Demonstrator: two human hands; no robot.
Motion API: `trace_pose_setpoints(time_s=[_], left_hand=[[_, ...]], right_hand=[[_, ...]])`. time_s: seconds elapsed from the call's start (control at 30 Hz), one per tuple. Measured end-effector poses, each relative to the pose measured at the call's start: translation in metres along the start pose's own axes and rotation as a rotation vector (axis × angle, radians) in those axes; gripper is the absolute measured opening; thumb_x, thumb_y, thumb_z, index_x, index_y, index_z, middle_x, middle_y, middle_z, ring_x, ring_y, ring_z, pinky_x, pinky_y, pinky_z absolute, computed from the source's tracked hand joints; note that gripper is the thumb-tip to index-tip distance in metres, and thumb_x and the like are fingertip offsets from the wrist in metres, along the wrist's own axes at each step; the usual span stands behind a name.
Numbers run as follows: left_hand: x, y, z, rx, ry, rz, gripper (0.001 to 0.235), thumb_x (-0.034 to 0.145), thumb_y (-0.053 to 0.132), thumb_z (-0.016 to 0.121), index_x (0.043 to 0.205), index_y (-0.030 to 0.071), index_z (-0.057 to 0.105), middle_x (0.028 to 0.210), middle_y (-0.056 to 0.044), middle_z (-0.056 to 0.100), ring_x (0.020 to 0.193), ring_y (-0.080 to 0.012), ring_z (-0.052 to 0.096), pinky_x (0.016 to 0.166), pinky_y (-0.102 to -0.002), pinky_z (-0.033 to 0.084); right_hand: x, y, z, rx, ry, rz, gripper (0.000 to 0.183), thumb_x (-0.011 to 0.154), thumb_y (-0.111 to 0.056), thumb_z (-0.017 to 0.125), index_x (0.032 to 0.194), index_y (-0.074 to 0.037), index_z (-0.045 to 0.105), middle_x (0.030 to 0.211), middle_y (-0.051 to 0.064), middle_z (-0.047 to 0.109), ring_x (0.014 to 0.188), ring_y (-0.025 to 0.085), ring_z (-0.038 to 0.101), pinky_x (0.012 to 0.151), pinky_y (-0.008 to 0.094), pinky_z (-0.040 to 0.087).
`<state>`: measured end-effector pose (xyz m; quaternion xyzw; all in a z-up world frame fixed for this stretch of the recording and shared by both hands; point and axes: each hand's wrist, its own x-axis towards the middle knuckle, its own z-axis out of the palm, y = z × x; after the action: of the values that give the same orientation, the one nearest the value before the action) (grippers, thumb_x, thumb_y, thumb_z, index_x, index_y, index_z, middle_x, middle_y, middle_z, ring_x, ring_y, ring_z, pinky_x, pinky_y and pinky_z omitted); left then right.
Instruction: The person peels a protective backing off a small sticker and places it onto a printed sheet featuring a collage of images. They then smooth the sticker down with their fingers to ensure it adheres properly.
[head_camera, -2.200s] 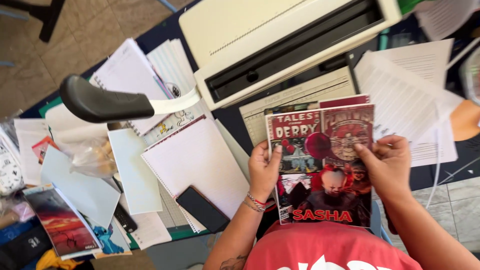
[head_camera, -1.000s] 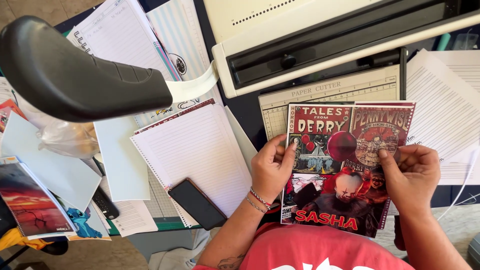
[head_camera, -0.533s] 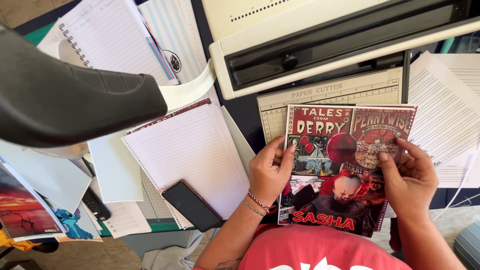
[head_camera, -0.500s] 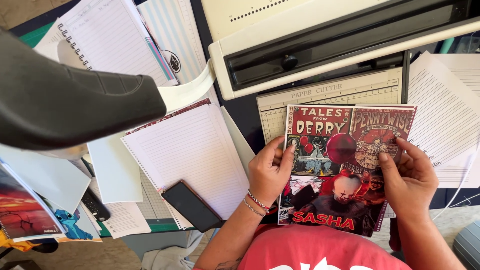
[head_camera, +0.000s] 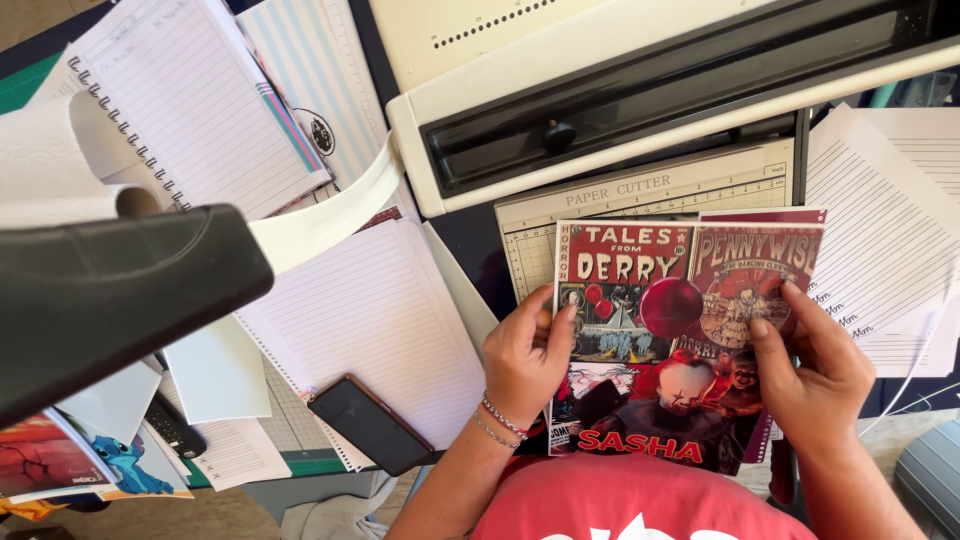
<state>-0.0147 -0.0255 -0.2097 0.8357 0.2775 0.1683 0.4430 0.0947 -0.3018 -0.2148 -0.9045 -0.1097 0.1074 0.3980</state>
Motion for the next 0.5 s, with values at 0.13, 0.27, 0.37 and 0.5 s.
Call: trace_pose_setpoints(time_s=[0.13,0.27,0.37,0.5], left_hand=[[-0.013,-0.01,-0.009,-0.186,-0.075,0.012,0.037,0.095,0.009,0.076,0.128,-0.002,0.062,0.078,-0.005,0.071,0.064,-0.0129,0.067,0.062,-0.029,0.062],[-0.019,-0.008,-0.021,-0.437,-0.164,-0.15,0.045,0.098,0.018,0.074,0.137,0.001,0.061,0.08,-0.003,0.068,0.069,-0.0106,0.063,0.065,-0.027,0.058],[-0.019,-0.006,-0.033,-0.616,-0.267,-0.346,0.063,0.095,0.023,0.076,0.147,-0.002,0.052,0.072,0.001,0.06,0.065,-0.0062,0.054,0.065,-0.023,0.053],[-0.001,0.014,-0.052,-0.851,-0.43,-0.415,0.047,0.098,0.019,0.072,0.139,0.001,0.057,0.106,-0.014,0.078,0.103,-0.0284,0.078,0.079,-0.035,0.07]], right_hand=[[-0.012,0.001,0.0,0.228,0.021,0.042,0.057,0.099,0.005,0.072,0.148,0.003,0.045,0.093,0.016,0.058,0.077,0.017,0.057,0.067,0.026,0.047],[-0.018,0.009,-0.017,0.465,-0.035,0.11,0.082,0.09,0.006,0.066,0.159,-0.004,0.023,0.096,0.023,0.065,0.082,0.022,0.067,0.081,0.036,0.059],[-0.014,0.022,-0.033,0.537,-0.079,0.126,0.093,0.084,0.002,0.069,0.166,-0.002,0.025,0.097,0.019,0.067,0.087,0.02,0.07,0.083,0.036,0.062],[0.003,0.02,-0.057,0.505,-0.173,0.069,0.102,0.072,0.004,0.076,0.163,0.001,0.031,0.094,0.015,0.07,0.089,0.017,0.072,0.09,0.039,0.065]])
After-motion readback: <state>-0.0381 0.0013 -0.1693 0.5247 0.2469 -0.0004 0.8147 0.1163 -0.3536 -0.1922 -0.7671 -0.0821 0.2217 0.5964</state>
